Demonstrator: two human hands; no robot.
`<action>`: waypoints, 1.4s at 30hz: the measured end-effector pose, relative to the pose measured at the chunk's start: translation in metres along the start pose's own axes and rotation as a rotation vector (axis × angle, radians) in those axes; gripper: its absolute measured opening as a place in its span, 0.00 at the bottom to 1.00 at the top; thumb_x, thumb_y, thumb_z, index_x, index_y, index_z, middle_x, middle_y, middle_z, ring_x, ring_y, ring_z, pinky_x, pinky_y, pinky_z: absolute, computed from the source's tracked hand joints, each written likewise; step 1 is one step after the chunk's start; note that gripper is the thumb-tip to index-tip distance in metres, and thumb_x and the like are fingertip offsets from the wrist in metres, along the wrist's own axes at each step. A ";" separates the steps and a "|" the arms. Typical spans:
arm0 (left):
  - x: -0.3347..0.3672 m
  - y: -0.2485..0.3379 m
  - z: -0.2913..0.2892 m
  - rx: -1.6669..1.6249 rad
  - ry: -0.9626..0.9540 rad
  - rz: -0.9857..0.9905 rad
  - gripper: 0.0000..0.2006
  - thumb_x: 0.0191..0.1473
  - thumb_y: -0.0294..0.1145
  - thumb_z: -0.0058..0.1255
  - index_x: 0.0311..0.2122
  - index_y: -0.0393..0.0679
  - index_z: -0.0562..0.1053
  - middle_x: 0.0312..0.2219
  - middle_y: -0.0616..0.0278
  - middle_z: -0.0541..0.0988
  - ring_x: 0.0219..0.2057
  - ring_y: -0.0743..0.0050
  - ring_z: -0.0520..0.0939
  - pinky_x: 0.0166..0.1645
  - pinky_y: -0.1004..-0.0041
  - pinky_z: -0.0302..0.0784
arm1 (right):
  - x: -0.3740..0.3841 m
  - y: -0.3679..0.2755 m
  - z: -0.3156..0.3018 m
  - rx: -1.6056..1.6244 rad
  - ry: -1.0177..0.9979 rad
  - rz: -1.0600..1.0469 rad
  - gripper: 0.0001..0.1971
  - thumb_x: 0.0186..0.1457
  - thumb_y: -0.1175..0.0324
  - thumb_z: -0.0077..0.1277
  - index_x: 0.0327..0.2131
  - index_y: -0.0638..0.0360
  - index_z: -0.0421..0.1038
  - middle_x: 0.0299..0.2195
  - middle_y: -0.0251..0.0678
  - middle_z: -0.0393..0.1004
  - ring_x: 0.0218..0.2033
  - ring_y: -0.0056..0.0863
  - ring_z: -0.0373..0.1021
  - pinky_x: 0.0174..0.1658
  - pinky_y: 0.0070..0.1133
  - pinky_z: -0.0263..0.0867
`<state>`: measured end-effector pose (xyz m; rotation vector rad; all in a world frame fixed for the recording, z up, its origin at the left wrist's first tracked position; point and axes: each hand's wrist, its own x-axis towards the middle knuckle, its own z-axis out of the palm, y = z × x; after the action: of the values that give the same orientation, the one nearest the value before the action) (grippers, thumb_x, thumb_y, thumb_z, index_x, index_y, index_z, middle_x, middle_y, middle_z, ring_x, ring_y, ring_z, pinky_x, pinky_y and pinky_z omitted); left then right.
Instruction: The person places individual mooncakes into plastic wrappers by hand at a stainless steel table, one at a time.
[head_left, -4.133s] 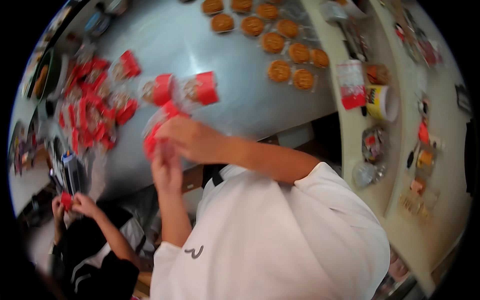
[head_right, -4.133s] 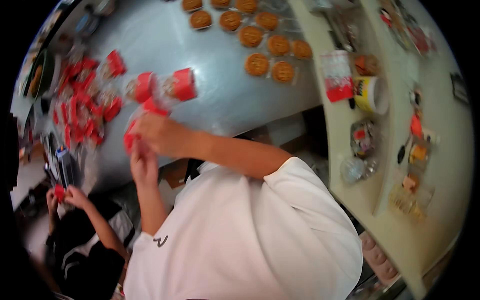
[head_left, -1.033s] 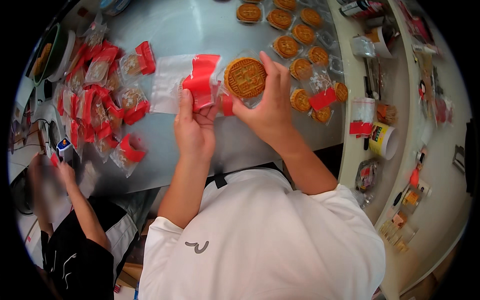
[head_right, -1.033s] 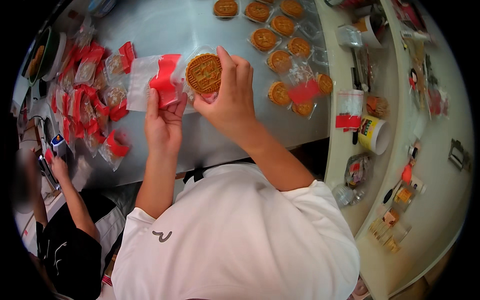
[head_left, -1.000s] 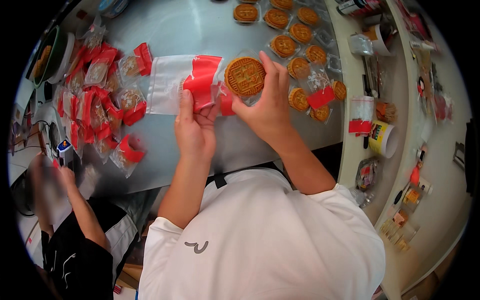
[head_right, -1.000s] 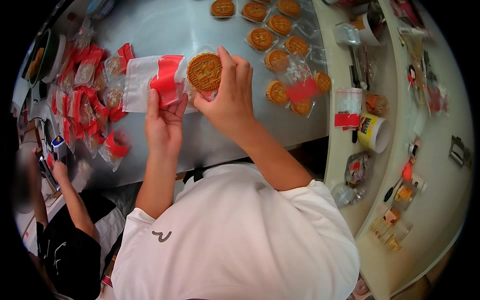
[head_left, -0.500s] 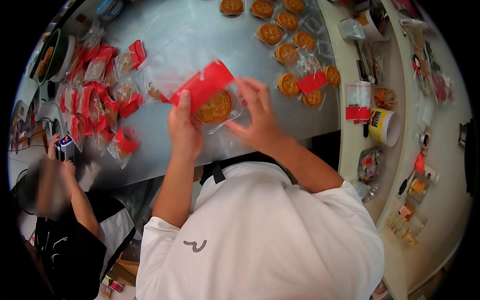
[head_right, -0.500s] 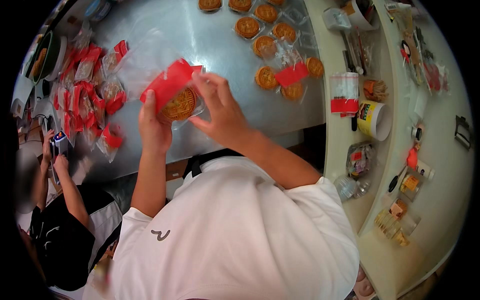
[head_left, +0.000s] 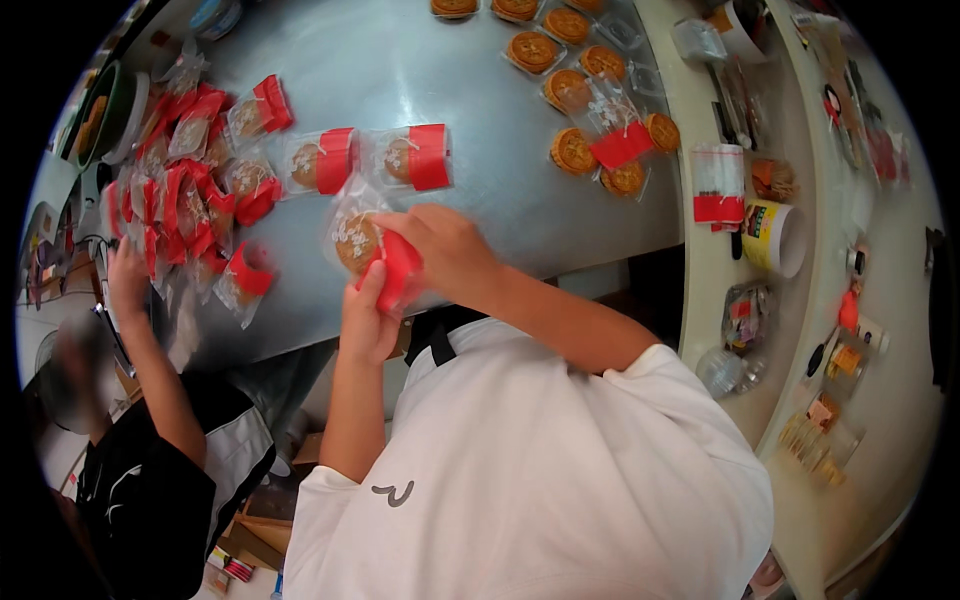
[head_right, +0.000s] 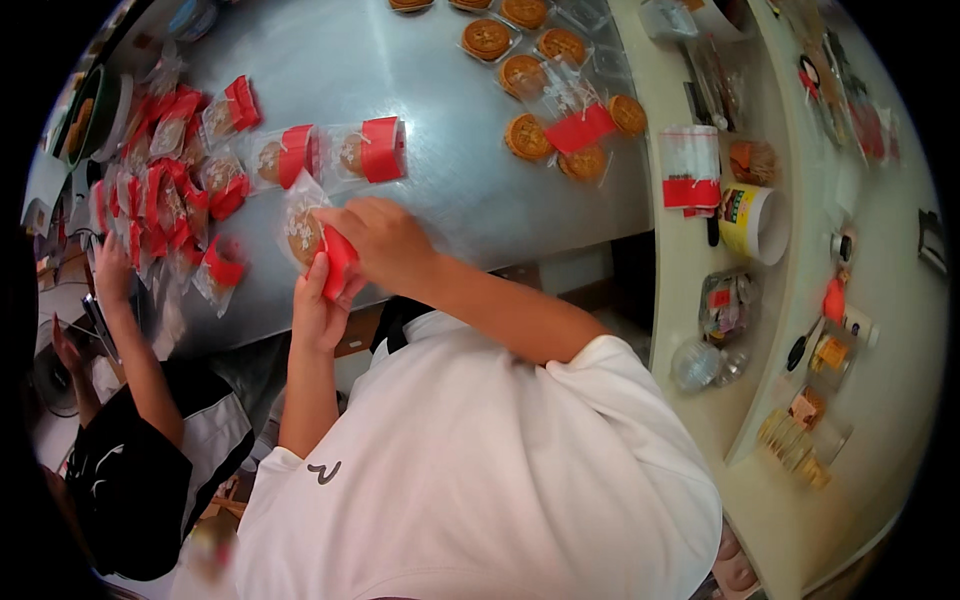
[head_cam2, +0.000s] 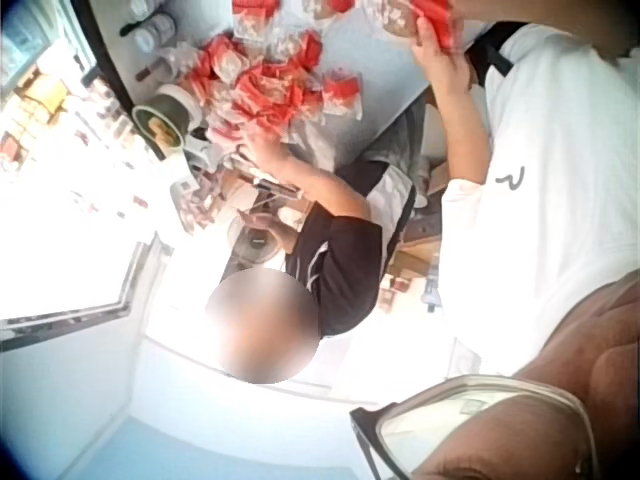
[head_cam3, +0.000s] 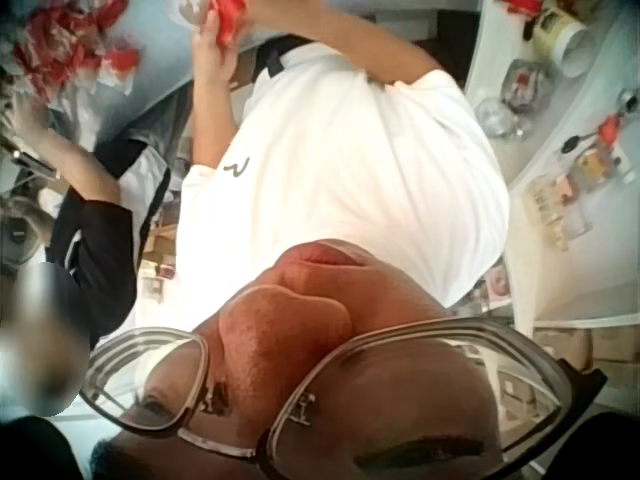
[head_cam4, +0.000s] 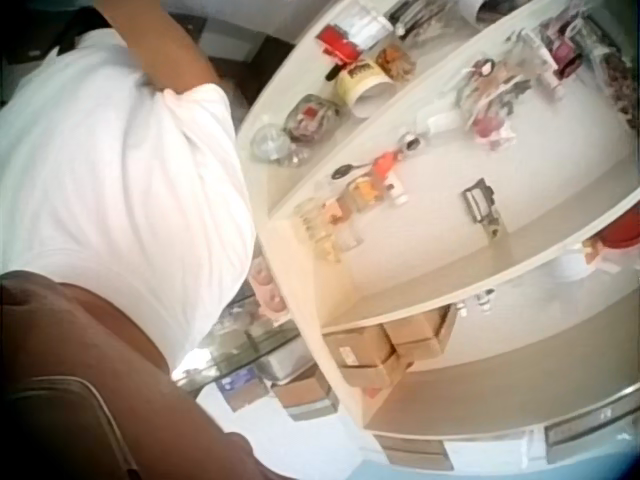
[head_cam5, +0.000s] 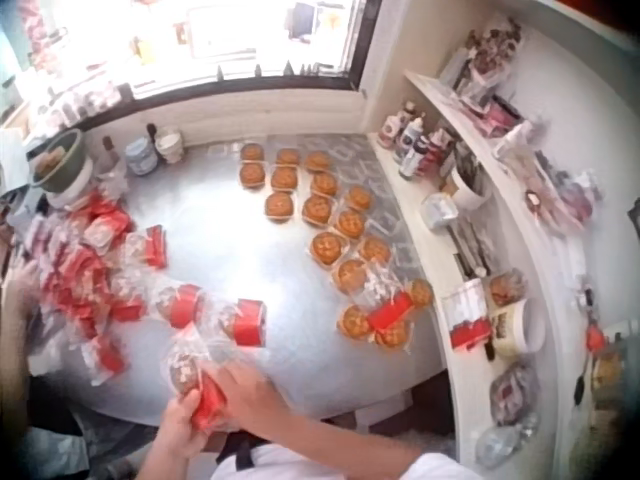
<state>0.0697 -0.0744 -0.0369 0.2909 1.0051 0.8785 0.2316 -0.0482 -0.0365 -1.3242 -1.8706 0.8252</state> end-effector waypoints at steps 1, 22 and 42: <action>0.001 -0.006 -0.014 -0.029 0.024 -0.051 0.21 0.55 0.39 0.48 0.51 0.40 0.62 0.44 0.59 0.72 0.44 0.69 0.76 0.49 0.68 0.73 | -0.004 0.002 0.000 0.076 -0.079 0.045 0.23 0.42 0.69 0.58 0.46 0.55 0.66 0.42 0.43 0.70 0.41 0.37 0.68 0.43 0.25 0.65; 0.035 -0.057 0.044 0.362 -0.155 -0.144 0.20 0.59 0.45 0.39 0.47 0.36 0.65 0.40 0.53 0.75 0.40 0.68 0.77 0.46 0.71 0.72 | -0.027 0.166 -0.117 -0.359 0.610 0.357 0.09 0.49 0.72 0.52 0.35 0.60 0.74 0.36 0.40 0.75 0.40 0.28 0.72 0.41 0.23 0.68; 0.064 0.042 0.051 -0.195 0.142 0.287 0.14 0.59 0.33 0.40 0.44 0.34 0.68 0.41 0.57 0.75 0.42 0.65 0.78 0.45 0.66 0.77 | 0.105 0.178 -0.091 -0.691 0.095 0.503 0.45 0.44 0.47 0.54 0.60 0.59 0.44 0.59 0.50 0.47 0.61 0.44 0.42 0.63 0.35 0.36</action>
<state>0.1064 0.0091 -0.0243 0.2114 1.0143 1.2639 0.3728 0.1106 -0.1118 -2.2772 -1.8381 0.3204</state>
